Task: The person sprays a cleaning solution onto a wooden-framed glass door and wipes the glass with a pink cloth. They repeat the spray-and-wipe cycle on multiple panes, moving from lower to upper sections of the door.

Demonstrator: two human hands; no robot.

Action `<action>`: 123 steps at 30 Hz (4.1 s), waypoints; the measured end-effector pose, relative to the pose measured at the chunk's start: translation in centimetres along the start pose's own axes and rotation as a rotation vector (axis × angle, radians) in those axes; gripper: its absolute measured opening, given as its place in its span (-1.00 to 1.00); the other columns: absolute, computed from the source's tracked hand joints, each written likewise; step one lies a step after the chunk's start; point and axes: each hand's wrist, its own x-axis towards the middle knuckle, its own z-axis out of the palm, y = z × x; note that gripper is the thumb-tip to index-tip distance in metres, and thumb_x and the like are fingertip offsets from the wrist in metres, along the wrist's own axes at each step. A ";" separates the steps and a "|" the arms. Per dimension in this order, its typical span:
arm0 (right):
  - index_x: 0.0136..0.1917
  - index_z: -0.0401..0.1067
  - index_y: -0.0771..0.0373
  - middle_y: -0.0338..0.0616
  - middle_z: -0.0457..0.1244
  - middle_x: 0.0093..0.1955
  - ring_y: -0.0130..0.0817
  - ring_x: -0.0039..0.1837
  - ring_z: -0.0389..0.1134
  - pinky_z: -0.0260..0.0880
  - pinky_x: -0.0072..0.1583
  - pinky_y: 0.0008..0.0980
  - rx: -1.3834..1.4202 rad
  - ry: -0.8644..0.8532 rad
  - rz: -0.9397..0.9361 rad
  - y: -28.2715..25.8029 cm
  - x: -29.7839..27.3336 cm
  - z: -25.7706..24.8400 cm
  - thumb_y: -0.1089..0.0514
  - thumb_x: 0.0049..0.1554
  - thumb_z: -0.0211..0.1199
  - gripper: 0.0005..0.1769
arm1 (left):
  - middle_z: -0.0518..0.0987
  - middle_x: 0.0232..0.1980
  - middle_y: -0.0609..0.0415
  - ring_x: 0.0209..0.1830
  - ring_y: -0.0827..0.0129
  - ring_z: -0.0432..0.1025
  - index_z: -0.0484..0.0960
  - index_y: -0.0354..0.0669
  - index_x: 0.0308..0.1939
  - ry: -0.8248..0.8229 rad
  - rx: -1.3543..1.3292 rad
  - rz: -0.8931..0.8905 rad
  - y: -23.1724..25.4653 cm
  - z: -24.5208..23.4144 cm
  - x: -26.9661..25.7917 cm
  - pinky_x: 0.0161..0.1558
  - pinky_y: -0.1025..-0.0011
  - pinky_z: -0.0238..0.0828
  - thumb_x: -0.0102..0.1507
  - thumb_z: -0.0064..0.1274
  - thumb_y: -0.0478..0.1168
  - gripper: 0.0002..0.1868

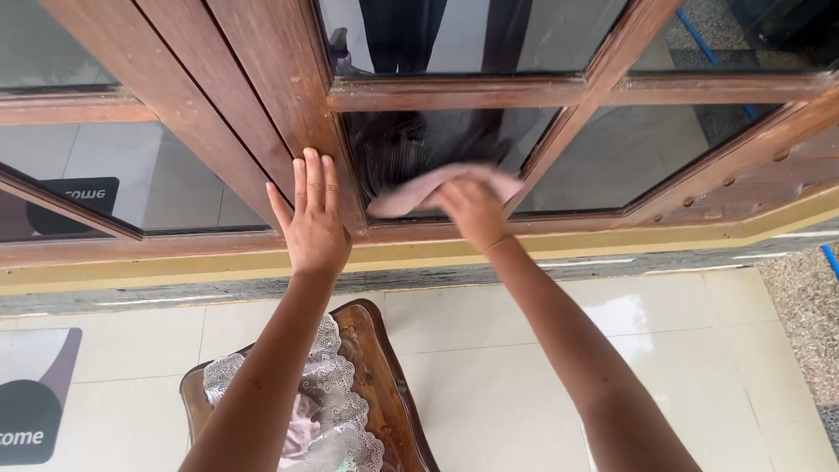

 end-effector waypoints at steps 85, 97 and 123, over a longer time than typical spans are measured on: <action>0.40 0.26 0.30 0.07 0.15 0.35 -0.07 0.31 0.23 0.47 0.16 -0.42 0.085 0.263 0.709 -6.2 -1.1 0.7 0.58 -0.04 -0.01 -0.28 | -0.09 0.72 0.10 0.71 0.27 -0.12 0.01 -0.05 0.67 0.060 -0.068 0.051 -1.0 0.3 -0.3 0.55 -0.29 -0.43 0.17 0.06 -0.30 -0.01; 0.56 0.21 0.08 -0.08 0.13 0.55 -0.17 0.55 0.17 0.24 0.59 -0.27 0.899 0.939 1.056 -9.8 3.7 6.6 0.49 0.35 -0.08 -0.41 | -0.10 0.72 0.04 0.72 0.24 -0.14 -0.01 -0.09 0.67 0.027 -0.089 0.034 -1.1 -0.2 -0.2 0.54 -0.32 -0.45 0.12 0.07 -0.30 0.03; 0.23 0.51 0.22 0.03 0.20 0.35 -0.02 0.41 0.20 0.21 0.42 -0.13 0.149 0.530 0.587 -13.3 16.3 -3.9 0.34 0.18 0.16 -0.65 | -0.02 0.69 0.13 0.66 0.33 -0.06 0.06 -0.14 0.62 0.007 -0.058 0.112 -2.5 -0.6 -0.3 0.51 -0.35 -0.46 0.25 -0.03 -0.23 -0.16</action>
